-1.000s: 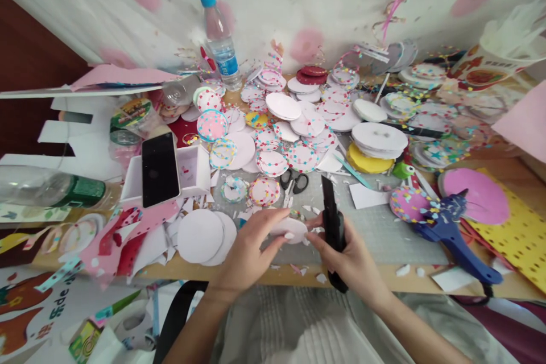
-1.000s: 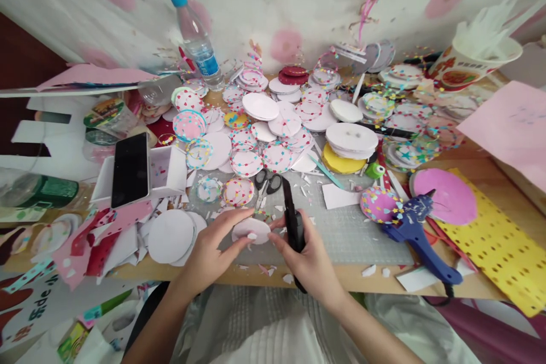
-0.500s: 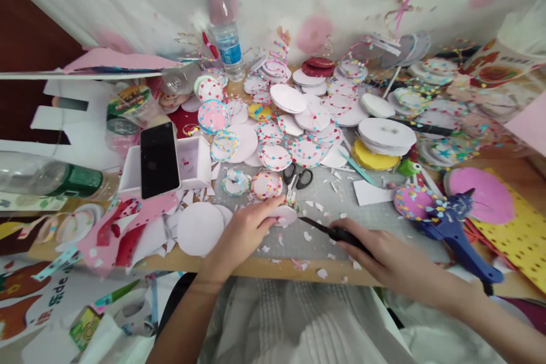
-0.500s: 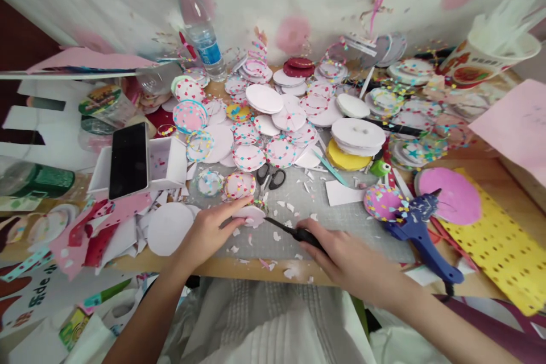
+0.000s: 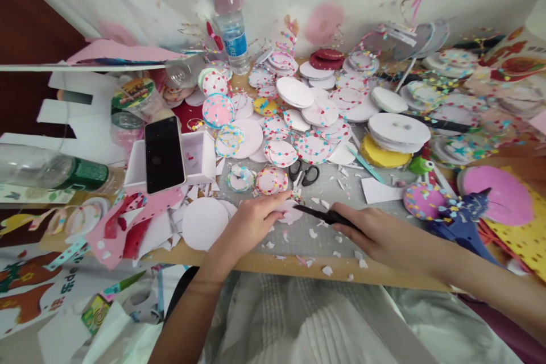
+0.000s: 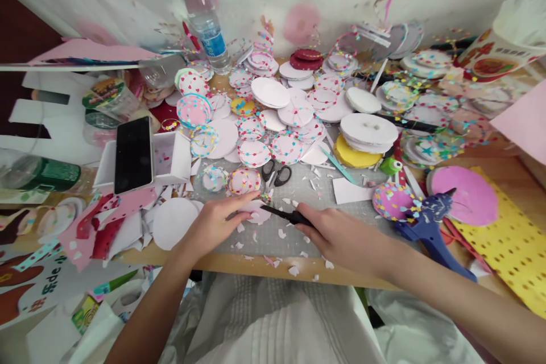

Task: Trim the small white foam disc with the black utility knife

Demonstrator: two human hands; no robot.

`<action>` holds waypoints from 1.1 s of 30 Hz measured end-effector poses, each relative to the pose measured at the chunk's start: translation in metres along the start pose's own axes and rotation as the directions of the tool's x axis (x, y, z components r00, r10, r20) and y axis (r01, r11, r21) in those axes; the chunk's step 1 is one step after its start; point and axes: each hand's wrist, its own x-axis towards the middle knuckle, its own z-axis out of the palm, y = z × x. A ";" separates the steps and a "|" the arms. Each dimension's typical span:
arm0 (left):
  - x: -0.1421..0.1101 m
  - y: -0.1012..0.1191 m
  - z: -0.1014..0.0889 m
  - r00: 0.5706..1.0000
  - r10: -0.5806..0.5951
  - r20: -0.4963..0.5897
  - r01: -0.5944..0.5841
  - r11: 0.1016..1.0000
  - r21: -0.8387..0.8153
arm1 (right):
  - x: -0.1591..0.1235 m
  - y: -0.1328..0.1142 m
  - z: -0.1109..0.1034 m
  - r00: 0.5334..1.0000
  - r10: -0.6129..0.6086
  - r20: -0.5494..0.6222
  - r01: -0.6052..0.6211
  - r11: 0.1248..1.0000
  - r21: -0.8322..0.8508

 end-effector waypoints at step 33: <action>-0.025 0.017 0.016 0.959 0.009 -0.284 0.083 0.947 0.311 | -0.018 0.003 -0.008 0.994 0.097 -0.044 -0.080 0.953 0.292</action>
